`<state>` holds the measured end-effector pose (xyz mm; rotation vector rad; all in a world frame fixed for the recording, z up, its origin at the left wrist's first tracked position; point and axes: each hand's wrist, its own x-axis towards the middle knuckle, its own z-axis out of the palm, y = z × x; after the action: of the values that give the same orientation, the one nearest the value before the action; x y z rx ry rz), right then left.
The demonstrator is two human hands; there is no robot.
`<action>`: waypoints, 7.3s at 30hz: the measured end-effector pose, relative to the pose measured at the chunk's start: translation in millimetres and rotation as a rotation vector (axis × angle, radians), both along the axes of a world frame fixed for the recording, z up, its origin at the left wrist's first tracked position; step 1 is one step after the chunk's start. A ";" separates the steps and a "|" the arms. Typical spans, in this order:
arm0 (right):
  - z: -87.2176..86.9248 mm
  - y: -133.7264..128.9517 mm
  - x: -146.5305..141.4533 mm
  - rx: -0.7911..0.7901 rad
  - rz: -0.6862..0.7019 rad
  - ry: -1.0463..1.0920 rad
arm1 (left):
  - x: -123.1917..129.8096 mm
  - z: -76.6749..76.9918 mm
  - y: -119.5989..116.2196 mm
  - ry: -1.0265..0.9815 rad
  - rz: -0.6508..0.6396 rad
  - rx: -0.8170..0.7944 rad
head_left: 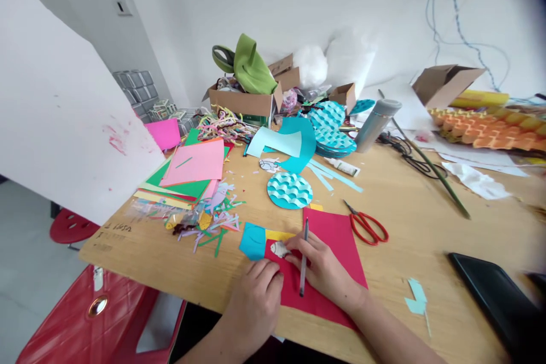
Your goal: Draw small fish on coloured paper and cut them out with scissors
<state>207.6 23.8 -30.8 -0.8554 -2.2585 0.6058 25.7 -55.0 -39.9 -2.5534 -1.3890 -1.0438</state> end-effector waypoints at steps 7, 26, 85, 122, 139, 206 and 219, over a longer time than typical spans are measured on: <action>-1.9 -4.5 0.0 0.036 0.022 -0.020 | 0.6 2.5 -2.0 0.051 0.032 0.018; 2.8 -4.0 -9.1 0.080 0.004 -0.059 | -0.3 -6.3 -4.5 0.139 0.085 0.045; 3.4 -2.5 -3.5 -0.022 0.046 0.094 | 3.4 -6.1 0.1 0.202 0.120 -0.103; -2.3 -0.8 -5.3 0.058 -0.050 -0.078 | -5.1 2.7 -4.9 0.135 0.085 -0.200; 38.9 7.4 -16.1 -0.527 -0.257 0.474 | 19.4 -11.8 -9.9 0.186 0.201 -0.080; -0.2 2.5 -49.2 -0.357 -0.332 0.213 | 17.5 -8.0 -8.9 0.159 0.210 -0.098; -4.7 5.7 -46.4 -0.296 -0.384 0.209 | 22.2 -9.0 -8.4 0.129 0.224 -0.177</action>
<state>161.2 29.5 -35.5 -1.2691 -1.7786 0.8151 47.9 -63.5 -48.9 -2.4514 -1.7506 -0.7378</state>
